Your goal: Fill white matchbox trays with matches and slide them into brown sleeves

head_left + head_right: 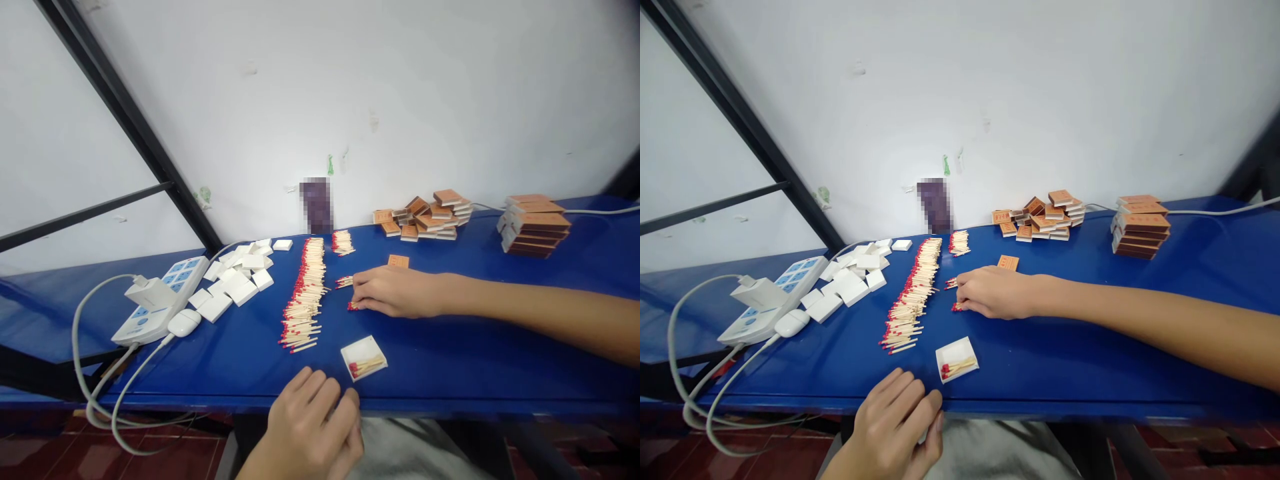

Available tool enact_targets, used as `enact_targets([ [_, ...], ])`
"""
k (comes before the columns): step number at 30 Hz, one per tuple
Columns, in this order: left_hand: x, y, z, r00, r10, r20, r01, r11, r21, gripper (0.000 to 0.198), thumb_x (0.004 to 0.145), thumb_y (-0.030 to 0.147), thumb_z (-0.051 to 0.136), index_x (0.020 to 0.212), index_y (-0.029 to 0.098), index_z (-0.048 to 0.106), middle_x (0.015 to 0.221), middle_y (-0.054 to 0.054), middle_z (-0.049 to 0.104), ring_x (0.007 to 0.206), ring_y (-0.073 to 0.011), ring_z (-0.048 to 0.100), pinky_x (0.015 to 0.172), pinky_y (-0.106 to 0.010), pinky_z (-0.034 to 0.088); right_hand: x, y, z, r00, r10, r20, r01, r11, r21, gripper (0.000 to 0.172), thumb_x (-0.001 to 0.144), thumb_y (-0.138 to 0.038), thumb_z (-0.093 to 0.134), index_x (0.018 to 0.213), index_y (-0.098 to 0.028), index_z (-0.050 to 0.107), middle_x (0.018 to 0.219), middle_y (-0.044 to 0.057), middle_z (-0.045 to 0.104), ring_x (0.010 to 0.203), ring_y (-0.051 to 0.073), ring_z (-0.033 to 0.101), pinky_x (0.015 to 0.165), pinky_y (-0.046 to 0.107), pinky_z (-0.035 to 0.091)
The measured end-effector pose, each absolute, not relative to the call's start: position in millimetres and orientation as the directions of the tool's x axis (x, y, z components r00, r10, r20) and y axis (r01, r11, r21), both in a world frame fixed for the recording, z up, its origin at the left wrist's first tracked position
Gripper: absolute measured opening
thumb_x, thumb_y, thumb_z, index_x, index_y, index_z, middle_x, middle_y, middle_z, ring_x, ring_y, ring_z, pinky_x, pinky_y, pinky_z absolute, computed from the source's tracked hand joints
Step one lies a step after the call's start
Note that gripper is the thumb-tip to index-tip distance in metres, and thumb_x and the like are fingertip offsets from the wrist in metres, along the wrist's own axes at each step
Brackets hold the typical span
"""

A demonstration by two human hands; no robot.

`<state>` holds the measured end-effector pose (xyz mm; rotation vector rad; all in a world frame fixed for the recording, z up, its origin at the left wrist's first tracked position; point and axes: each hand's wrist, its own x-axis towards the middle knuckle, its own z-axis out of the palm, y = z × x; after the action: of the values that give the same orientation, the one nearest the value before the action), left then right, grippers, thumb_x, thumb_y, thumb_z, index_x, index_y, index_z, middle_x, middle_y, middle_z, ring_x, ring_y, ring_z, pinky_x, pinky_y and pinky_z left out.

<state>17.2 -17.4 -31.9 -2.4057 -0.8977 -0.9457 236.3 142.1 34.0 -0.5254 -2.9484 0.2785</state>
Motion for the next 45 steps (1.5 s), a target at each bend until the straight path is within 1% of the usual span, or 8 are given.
enact_targets([
  [7, 17, -19, -32, 0.568, 0.415, 0.711, 0.685, -0.717, -0.13, 0.014, 0.077, 0.009, 0.052, 0.085, 0.016, 0.061, 0.063, -0.001, 0.053, 0.058, -0.0181, 0.046, 0.057, -0.032, 0.038, 237, 142, 36, -0.889, 0.454, 0.057, 0.423, 0.863, -0.276, 0.024, 0.098, -0.032, 0.055, 0.092, -0.019, 0.074, 0.088, 0.006, 0.071, 0.082, 0.019, 0.064, 0.07, 0.029, 0.044],
  [13, 17, -19, -32, 0.569, 0.418, 0.708, 0.687, -0.715, -0.131, 0.014, 0.079, 0.009, 0.051, 0.085, 0.016, 0.062, 0.065, -0.002, 0.054, 0.06, -0.0183, 0.049, 0.06, -0.032, 0.042, 236, 142, 38, -0.859, 0.511, 0.016, 0.481, 0.819, -0.312, 0.013, 0.092, -0.027, 0.064, 0.088, -0.02, 0.074, 0.087, 0.005, 0.073, 0.081, 0.019, 0.065, 0.066, 0.028, 0.041],
  [22, 17, -19, -31, 0.575, 0.423, 0.7, 0.685, -0.717, -0.129, 0.013, 0.077, 0.01, 0.053, 0.085, 0.015, 0.062, 0.064, -0.002, 0.054, 0.059, -0.0184, 0.046, 0.059, -0.032, 0.04, 238, 144, 41, -0.871, 0.489, -0.039, 0.471, 0.811, -0.348, 0.021, 0.096, -0.033, 0.056, 0.085, -0.018, 0.065, 0.089, 0.005, 0.071, 0.079, 0.017, 0.063, 0.067, 0.026, 0.039],
  [25, 17, -19, -31, 0.577, 0.426, 0.697, 0.684, -0.718, -0.128, 0.012, 0.077, 0.01, 0.053, 0.084, 0.015, 0.062, 0.064, -0.002, 0.054, 0.059, -0.0185, 0.047, 0.06, -0.032, 0.041, 238, 141, 42, -0.874, 0.484, -0.042, 0.474, 0.831, -0.291, 0.019, 0.097, -0.03, 0.054, 0.087, -0.018, 0.064, 0.089, 0.006, 0.07, 0.081, 0.018, 0.063, 0.067, 0.026, 0.039],
  [32, 17, -19, -32, 0.577, 0.42, 0.7, 0.685, -0.716, -0.135, 0.012, 0.077, 0.01, 0.053, 0.085, 0.015, 0.062, 0.064, -0.002, 0.055, 0.06, -0.0185, 0.047, 0.059, -0.032, 0.04, 239, 128, 35, -0.922, 0.386, -0.025, 0.385, 0.922, 0.042, 0.016, 0.096, -0.013, 0.046, 0.1, -0.011, 0.061, 0.105, 0.015, 0.064, 0.08, 0.021, 0.061, 0.065, 0.03, 0.04],
  [35, 16, -19, -33, 0.579, 0.419, 0.699, 0.684, -0.716, -0.137, 0.012, 0.077, 0.01, 0.054, 0.084, 0.015, 0.062, 0.065, -0.002, 0.055, 0.06, -0.0184, 0.048, 0.059, -0.032, 0.04, 240, 125, 33, -0.922, 0.381, -0.06, 0.374, 0.921, 0.105, 0.021, 0.092, -0.005, 0.043, 0.104, -0.009, 0.06, 0.108, 0.017, 0.062, 0.073, 0.019, 0.059, 0.06, 0.031, 0.038],
  [38, 15, -18, -32, 0.577, 0.419, 0.701, 0.685, -0.716, -0.135, 0.012, 0.076, 0.01, 0.054, 0.085, 0.015, 0.062, 0.065, -0.002, 0.056, 0.061, -0.0187, 0.049, 0.059, -0.033, 0.04, 241, 125, 33, -0.916, 0.397, -0.055, 0.396, 0.918, 0.024, 0.022, 0.093, -0.006, 0.041, 0.107, -0.009, 0.059, 0.106, 0.016, 0.061, 0.073, 0.018, 0.057, 0.062, 0.03, 0.04],
  [45, 17, -19, -31, 0.582, 0.414, 0.7, 0.679, -0.721, -0.138, 0.01, 0.076, 0.011, 0.055, 0.082, 0.015, 0.062, 0.063, -0.002, 0.052, 0.058, -0.0182, 0.044, 0.055, -0.032, 0.038, 243, 134, 38, -0.91, 0.411, -0.049, 0.41, 0.88, -0.241, 0.029, 0.104, -0.029, 0.033, 0.099, -0.013, 0.057, 0.098, 0.012, 0.06, 0.082, 0.021, 0.054, 0.076, 0.035, 0.043],
])
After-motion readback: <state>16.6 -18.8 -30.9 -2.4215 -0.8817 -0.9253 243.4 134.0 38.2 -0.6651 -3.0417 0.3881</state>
